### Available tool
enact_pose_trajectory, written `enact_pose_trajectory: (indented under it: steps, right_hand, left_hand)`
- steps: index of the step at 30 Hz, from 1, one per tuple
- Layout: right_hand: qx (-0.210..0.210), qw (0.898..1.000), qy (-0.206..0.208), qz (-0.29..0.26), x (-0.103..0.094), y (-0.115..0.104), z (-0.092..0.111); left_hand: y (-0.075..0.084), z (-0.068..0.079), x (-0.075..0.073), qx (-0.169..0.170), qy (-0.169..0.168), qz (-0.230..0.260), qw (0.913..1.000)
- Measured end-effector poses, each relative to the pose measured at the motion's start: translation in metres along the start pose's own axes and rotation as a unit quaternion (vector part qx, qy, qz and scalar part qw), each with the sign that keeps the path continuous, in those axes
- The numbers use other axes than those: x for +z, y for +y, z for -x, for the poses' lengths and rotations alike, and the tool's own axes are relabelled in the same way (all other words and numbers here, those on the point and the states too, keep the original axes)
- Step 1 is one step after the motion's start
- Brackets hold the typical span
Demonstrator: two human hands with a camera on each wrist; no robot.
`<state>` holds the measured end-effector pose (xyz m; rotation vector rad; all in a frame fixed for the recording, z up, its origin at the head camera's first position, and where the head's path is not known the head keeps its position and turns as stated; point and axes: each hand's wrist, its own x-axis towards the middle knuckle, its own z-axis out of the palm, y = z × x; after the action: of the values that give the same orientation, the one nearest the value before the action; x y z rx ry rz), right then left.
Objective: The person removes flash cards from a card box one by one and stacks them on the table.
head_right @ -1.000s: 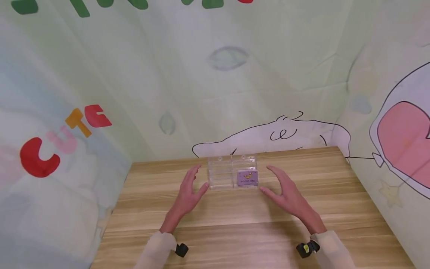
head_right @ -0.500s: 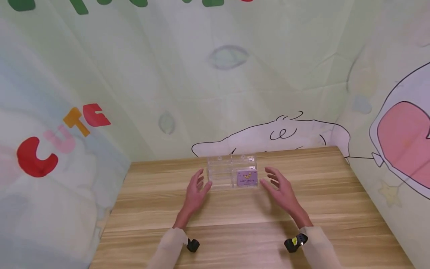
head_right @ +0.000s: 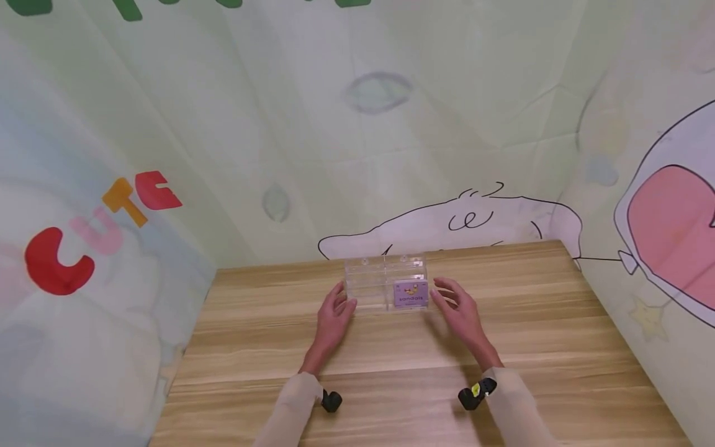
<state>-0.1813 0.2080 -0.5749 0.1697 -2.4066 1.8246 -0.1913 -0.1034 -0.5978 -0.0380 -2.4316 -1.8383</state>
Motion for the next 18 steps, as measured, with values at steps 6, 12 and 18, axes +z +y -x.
enact_pose_trajectory:
  steps: [6, 12, 18]
  right_hand:
    - [0.002, 1.000, 0.013, 0.008, 0.008, 0.004, -0.005]
    - [0.016, 1.000, 0.017, 0.008, 0.012, 0.006, -0.007]
    - [0.027, 1.000, 0.010, 0.010, 0.014, 0.008, -0.007]
  left_hand:
    - [-0.004, -0.004, 0.005, -0.007, 0.012, 0.005, 0.9999]
    - [-0.010, -0.008, 0.006, -0.006, 0.026, 0.001, 0.9996]
    - [-0.012, -0.009, 0.005, -0.017, 0.020, -0.010, 0.9996]
